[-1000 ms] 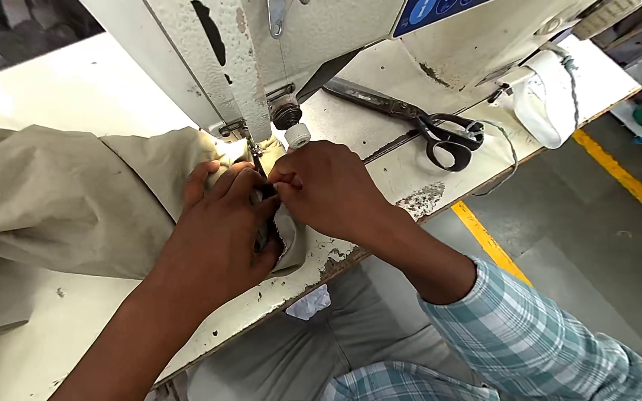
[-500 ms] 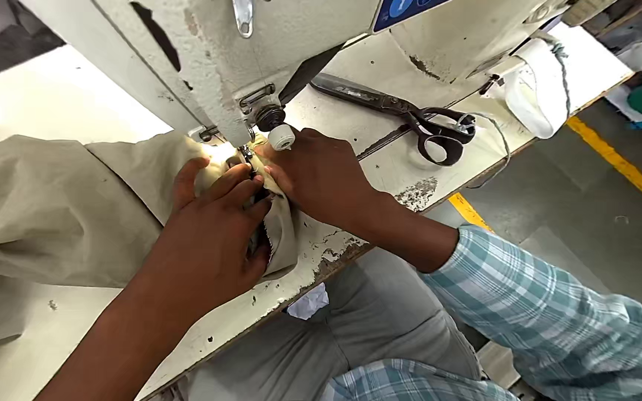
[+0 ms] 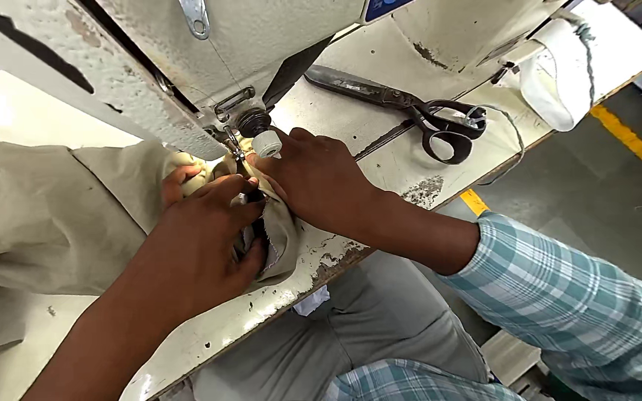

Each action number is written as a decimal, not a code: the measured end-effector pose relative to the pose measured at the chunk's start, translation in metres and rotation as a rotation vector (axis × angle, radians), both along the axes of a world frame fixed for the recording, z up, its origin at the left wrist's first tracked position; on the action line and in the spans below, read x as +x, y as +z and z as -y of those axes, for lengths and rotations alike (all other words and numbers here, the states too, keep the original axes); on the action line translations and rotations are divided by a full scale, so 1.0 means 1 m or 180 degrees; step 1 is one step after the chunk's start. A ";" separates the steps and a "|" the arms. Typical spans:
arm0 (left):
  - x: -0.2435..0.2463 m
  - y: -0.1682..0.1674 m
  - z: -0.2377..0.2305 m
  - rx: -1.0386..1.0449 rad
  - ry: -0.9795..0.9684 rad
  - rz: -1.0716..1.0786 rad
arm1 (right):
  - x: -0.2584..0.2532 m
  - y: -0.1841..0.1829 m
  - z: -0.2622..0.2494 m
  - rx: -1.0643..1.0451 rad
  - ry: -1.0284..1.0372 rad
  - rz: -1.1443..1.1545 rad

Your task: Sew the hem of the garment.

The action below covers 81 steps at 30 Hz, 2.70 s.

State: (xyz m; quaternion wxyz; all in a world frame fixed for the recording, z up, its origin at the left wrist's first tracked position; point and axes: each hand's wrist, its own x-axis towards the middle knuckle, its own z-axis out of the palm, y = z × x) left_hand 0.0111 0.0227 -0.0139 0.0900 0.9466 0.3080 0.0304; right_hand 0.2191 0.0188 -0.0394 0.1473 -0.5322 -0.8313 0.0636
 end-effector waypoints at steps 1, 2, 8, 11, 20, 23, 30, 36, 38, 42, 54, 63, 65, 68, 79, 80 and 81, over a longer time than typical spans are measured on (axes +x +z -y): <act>0.000 0.000 0.000 -0.0002 0.0002 -0.0015 | 0.000 0.001 0.000 -0.0030 -0.0015 0.0019; 0.000 0.000 -0.001 -0.0002 0.0000 -0.0013 | -0.001 0.001 0.000 -0.0046 -0.0031 0.0025; -0.003 -0.002 -0.006 0.0024 -0.0003 0.0044 | -0.002 0.000 -0.006 -0.0097 -0.0087 0.0030; -0.005 -0.004 -0.009 0.0039 0.0002 0.0081 | -0.004 -0.001 -0.009 0.0016 -0.0089 0.0053; -0.006 -0.007 -0.016 0.0104 0.0087 0.0164 | -0.003 -0.002 -0.018 0.0162 -0.0033 -0.0037; -0.004 -0.006 -0.018 0.0082 0.0126 0.0122 | -0.002 -0.002 -0.021 0.0191 -0.0028 -0.0101; -0.002 -0.013 -0.015 0.0323 0.0275 0.0189 | -0.004 0.011 -0.025 -0.0224 -0.0055 -0.0133; 0.000 -0.016 -0.015 0.0439 0.0327 0.0245 | -0.002 0.016 -0.028 -0.0380 -0.0017 -0.0150; 0.001 -0.017 -0.016 0.0488 0.0346 0.0257 | -0.002 0.017 -0.029 -0.0407 -0.0016 -0.0069; -0.001 -0.013 -0.004 0.0737 0.0466 0.0214 | 0.003 -0.005 -0.031 0.0095 0.0109 -0.0389; -0.027 0.016 -0.008 0.0809 0.0112 -0.0246 | 0.038 -0.020 0.010 -0.0305 0.1344 -0.0878; 0.004 0.036 0.056 0.0794 0.0399 0.0449 | 0.040 -0.030 0.019 -0.0569 0.1673 -0.1742; -0.048 0.038 0.032 0.0635 0.0859 0.0024 | 0.043 -0.033 0.022 -0.0903 0.1587 -0.2394; -0.108 0.029 0.007 0.1025 0.1143 -0.0185 | 0.039 -0.031 0.030 -0.1272 0.1408 -0.3137; -0.024 0.057 0.077 0.0863 0.1598 -0.0370 | 0.029 -0.042 0.048 -0.0355 0.1162 -0.1638; 0.004 0.056 0.090 0.0996 0.1372 0.0003 | 0.029 -0.041 0.047 -0.0327 0.1141 -0.1628; 0.029 0.049 0.097 0.1053 0.1128 0.0269 | 0.029 -0.038 0.047 -0.0289 0.1114 -0.1623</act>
